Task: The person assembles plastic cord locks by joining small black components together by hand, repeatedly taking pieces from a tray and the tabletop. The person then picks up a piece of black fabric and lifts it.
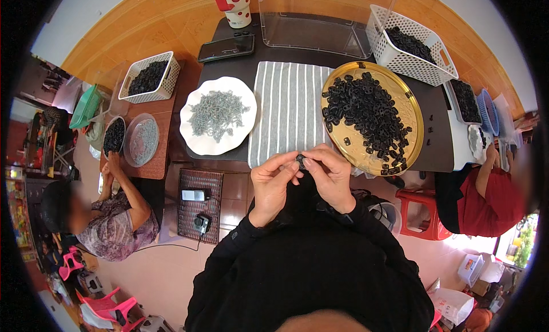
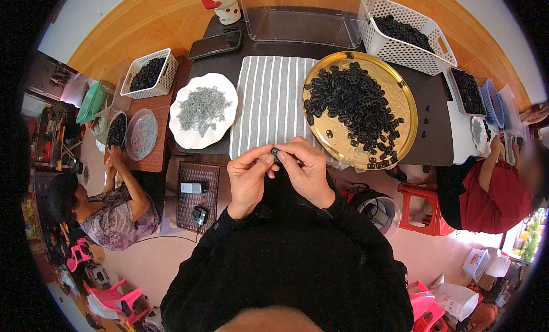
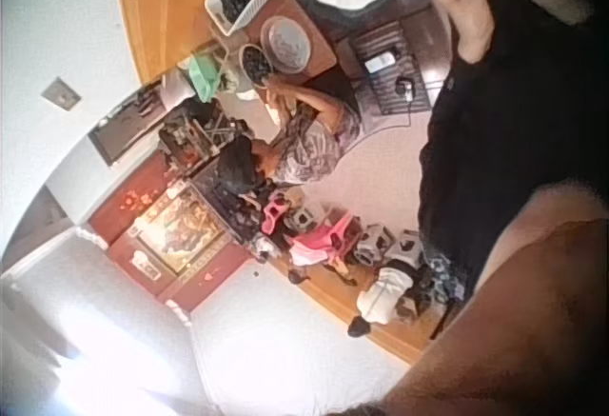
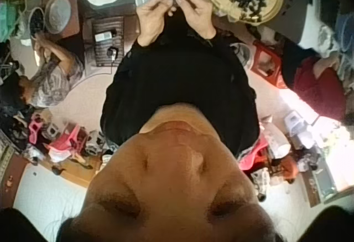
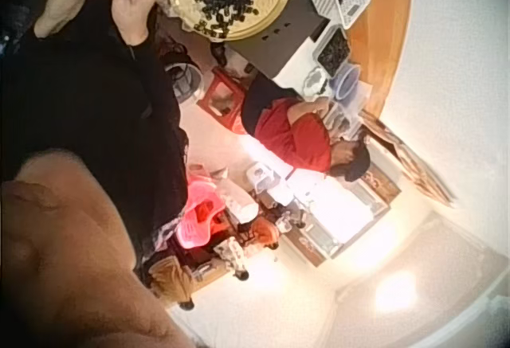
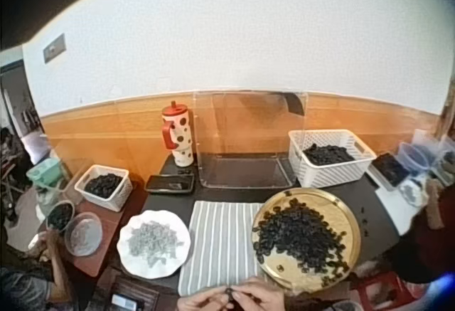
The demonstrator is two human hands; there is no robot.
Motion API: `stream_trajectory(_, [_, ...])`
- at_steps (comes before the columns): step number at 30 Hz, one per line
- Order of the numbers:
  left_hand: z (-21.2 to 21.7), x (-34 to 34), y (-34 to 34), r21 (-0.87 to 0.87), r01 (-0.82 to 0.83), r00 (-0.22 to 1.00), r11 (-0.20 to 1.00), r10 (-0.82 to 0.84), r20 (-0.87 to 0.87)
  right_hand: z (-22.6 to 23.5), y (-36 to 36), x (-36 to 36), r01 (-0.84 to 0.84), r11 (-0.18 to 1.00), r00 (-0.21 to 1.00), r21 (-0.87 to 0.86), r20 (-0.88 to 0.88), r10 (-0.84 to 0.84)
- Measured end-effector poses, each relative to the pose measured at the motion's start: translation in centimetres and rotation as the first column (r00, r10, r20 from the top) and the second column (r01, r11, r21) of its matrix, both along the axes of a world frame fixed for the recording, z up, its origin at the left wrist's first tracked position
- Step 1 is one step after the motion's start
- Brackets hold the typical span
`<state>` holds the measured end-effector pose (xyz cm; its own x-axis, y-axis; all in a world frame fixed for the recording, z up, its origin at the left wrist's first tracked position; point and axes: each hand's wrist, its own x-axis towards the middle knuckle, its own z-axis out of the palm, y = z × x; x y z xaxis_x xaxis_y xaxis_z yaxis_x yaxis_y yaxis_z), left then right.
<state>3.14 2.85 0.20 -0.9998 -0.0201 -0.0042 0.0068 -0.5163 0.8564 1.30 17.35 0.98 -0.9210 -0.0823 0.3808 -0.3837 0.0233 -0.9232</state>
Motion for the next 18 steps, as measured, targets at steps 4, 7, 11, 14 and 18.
stream_trajectory(4, [-0.16,0.12,-0.01,0.006,-0.020,1.000,1.000,0.020,0.004,-0.12,0.17,-0.25,-0.033,0.999,0.999,0.038,-0.027,0.034])
stream_trajectory(7, [-0.20,0.01,0.03,0.021,-0.025,1.000,0.999,0.025,0.004,0.10,0.21,-0.19,-0.072,0.997,0.997,0.033,-0.031,0.073])
stream_trajectory(11, [-0.38,-0.17,0.00,0.068,0.007,1.000,0.998,-0.006,-0.013,0.33,0.50,-0.23,-0.093,0.991,0.993,0.100,-0.058,0.100])
stream_trajectory(14, [-0.57,-0.32,-0.19,0.104,0.056,0.998,0.993,-0.058,0.015,0.29,0.50,-0.36,-0.090,0.990,0.991,0.107,-0.092,0.100])
stream_trajectory(18, [-0.46,-0.35,-0.22,0.065,0.088,0.996,0.994,-0.086,-0.036,0.09,0.74,-0.29,-0.092,0.987,0.989,0.131,-0.106,0.106])
